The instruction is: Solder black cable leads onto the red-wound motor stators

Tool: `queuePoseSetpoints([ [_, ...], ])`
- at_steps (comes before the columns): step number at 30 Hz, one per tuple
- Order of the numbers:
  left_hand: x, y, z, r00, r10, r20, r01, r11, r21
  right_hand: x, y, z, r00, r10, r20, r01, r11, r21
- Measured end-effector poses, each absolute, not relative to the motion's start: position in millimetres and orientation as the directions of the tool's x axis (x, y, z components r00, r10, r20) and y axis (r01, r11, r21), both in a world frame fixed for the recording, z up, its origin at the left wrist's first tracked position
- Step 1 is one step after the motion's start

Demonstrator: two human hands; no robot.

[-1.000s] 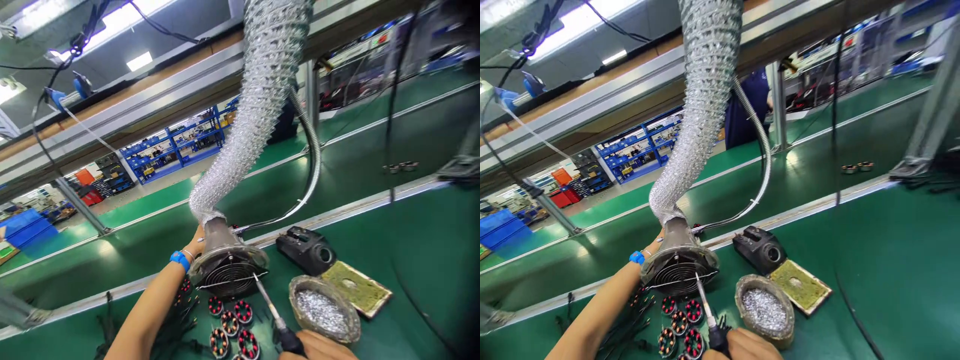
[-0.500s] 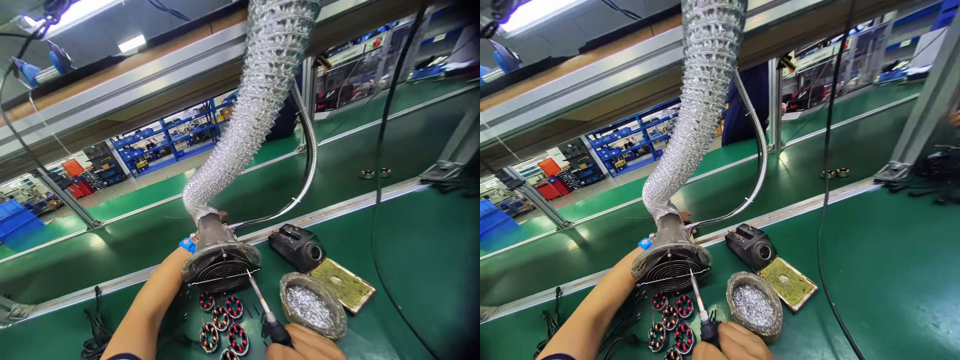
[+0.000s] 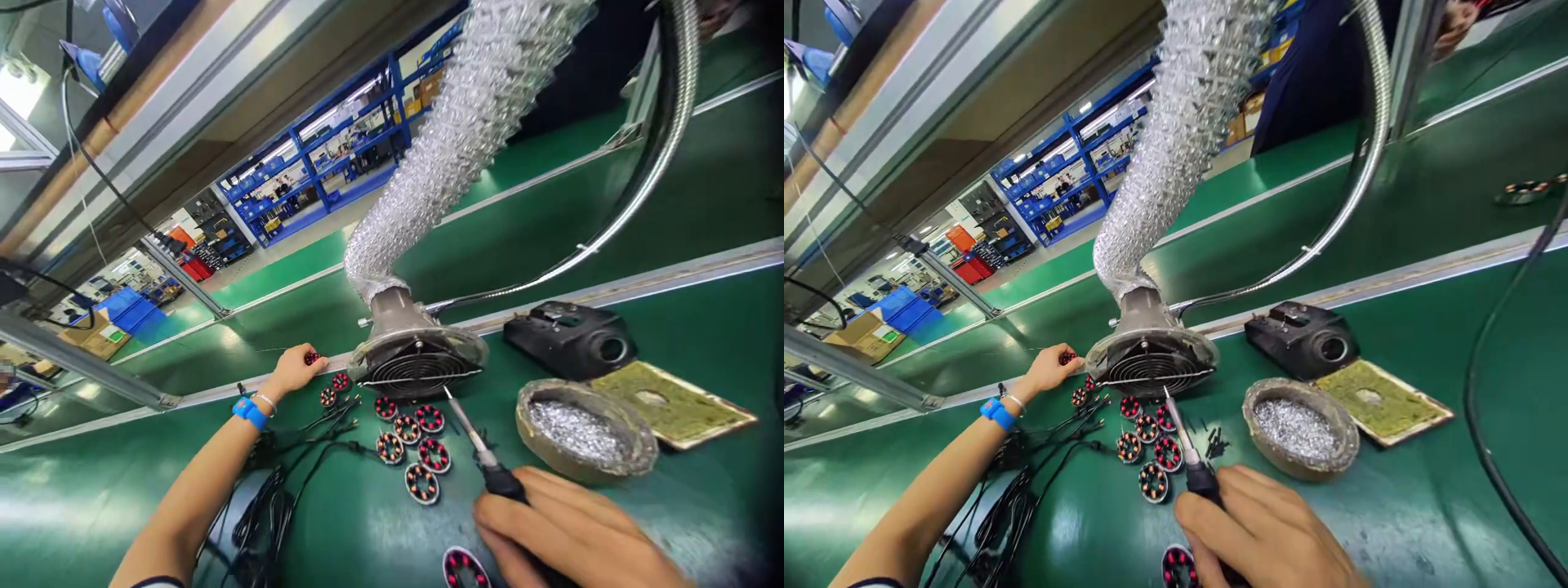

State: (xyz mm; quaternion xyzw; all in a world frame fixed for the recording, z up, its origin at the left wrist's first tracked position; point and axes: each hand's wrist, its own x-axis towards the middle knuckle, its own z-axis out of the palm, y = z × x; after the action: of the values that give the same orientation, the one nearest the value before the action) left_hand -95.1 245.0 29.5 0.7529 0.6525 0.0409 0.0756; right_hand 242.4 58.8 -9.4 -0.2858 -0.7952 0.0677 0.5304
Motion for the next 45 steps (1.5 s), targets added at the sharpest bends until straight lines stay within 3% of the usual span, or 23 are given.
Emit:
queuePoseSetpoints([
  [6,-118,184,32,0.099,0.995,0.001,0.856,-0.085,0.509,231,43,-9,-0.399,0.545,0.737,0.393,0.828,-0.399],
  [10,-119,136,45,0.032,0.996,0.089,0.783,-0.08,0.617,225,38,-15,-0.489,0.561,0.668,0.38,0.827,-0.415],
  [13,-95,95,37,0.064,0.997,0.053,0.805,-0.083,0.588,222,35,-17,-0.52,0.561,0.644,0.362,0.828,-0.428],
  [19,-43,69,18,0.239,0.971,-0.025,0.908,-0.215,0.36,222,34,-19,-0.548,0.551,0.629,0.323,0.833,-0.448],
  [23,-33,51,32,0.331,0.94,-0.08,0.907,-0.294,0.301,217,29,-17,-0.447,0.628,0.637,0.344,0.778,-0.526],
  [28,-15,10,37,0.41,0.911,-0.042,0.854,-0.367,0.368,203,16,-10,-0.283,0.799,0.531,0.302,0.599,-0.741],
  [35,-5,6,47,0.441,0.883,-0.159,0.814,-0.32,0.484,196,10,-11,-0.258,0.771,0.582,0.244,0.635,-0.733],
  [41,-6,12,36,0.398,0.905,0.149,0.624,-0.386,0.679,190,11,-12,-0.236,0.75,0.618,0.18,0.659,-0.73],
  [45,-3,6,16,0.536,0.833,0.138,0.564,-0.474,0.676,186,10,-11,-0.219,0.773,0.595,0.165,0.63,-0.759],
])
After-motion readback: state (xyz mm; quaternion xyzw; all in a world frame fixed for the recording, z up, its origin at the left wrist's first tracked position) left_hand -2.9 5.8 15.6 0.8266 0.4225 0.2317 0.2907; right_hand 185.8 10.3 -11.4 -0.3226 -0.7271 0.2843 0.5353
